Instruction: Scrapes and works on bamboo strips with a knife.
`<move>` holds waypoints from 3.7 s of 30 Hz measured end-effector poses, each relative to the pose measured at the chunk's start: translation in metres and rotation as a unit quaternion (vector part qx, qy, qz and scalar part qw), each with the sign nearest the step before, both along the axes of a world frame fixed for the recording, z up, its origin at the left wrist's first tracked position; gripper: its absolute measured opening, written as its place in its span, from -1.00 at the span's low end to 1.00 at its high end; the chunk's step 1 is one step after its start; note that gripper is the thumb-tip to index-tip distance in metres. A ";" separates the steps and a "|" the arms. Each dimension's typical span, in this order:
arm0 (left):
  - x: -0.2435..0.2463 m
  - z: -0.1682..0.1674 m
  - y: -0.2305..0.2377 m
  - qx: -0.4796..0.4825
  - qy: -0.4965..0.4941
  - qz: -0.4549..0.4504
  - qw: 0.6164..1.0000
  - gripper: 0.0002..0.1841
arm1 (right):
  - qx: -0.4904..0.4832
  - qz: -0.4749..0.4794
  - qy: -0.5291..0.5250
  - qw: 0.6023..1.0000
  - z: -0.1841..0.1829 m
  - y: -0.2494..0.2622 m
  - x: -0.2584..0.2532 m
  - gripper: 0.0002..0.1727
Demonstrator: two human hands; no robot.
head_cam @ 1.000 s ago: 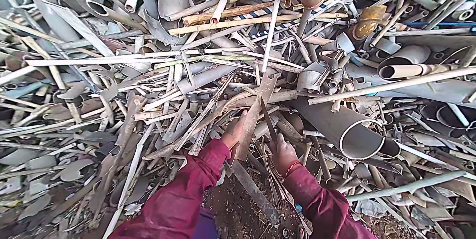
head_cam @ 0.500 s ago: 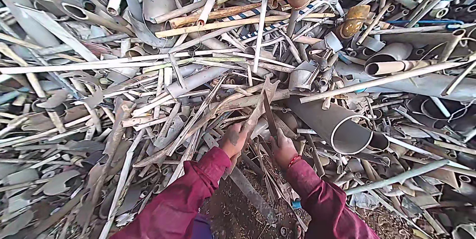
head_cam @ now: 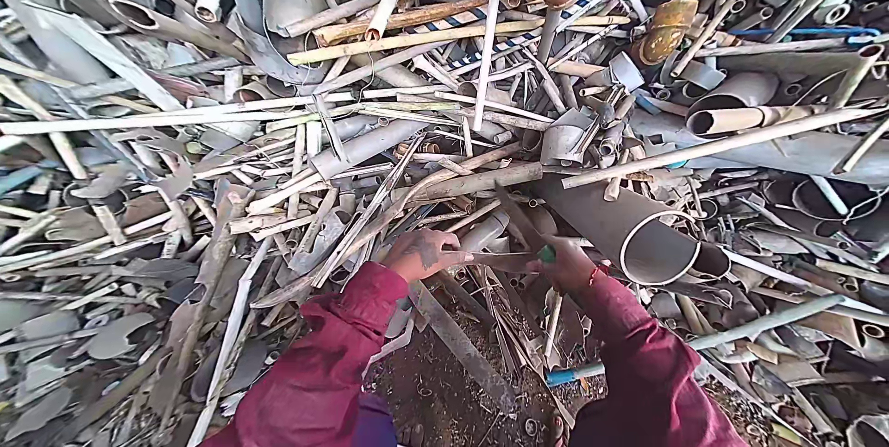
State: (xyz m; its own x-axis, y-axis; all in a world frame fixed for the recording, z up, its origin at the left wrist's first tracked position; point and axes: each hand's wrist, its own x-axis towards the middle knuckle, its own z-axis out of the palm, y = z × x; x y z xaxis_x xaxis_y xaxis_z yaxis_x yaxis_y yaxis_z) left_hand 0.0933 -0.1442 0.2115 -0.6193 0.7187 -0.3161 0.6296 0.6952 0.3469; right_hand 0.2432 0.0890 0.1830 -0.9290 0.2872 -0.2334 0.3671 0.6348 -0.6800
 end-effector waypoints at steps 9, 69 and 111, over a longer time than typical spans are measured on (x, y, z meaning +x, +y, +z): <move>-0.028 -0.043 0.001 0.436 0.295 0.219 0.822 -0.39 | -0.028 -0.139 -0.011 0.990 -0.003 -0.048 -0.020 -0.63; -0.010 -0.024 0.011 0.699 -0.429 0.303 0.485 -0.23 | 0.062 0.044 -0.048 0.996 -0.009 -0.146 -0.016 -0.46; 0.001 -0.022 0.022 0.668 -0.410 0.298 0.545 -0.05 | 0.094 0.049 0.058 0.993 -0.002 -0.145 -0.003 -0.52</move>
State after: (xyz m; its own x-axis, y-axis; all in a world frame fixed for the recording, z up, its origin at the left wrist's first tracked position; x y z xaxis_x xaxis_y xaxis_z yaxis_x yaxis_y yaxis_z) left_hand 0.0944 -0.1220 0.1891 -0.9124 0.3960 -0.1034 -0.3177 -0.5260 0.7889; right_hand 0.2402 -0.0561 0.1810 -0.9723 0.2220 -0.0734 0.2226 0.7828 -0.5812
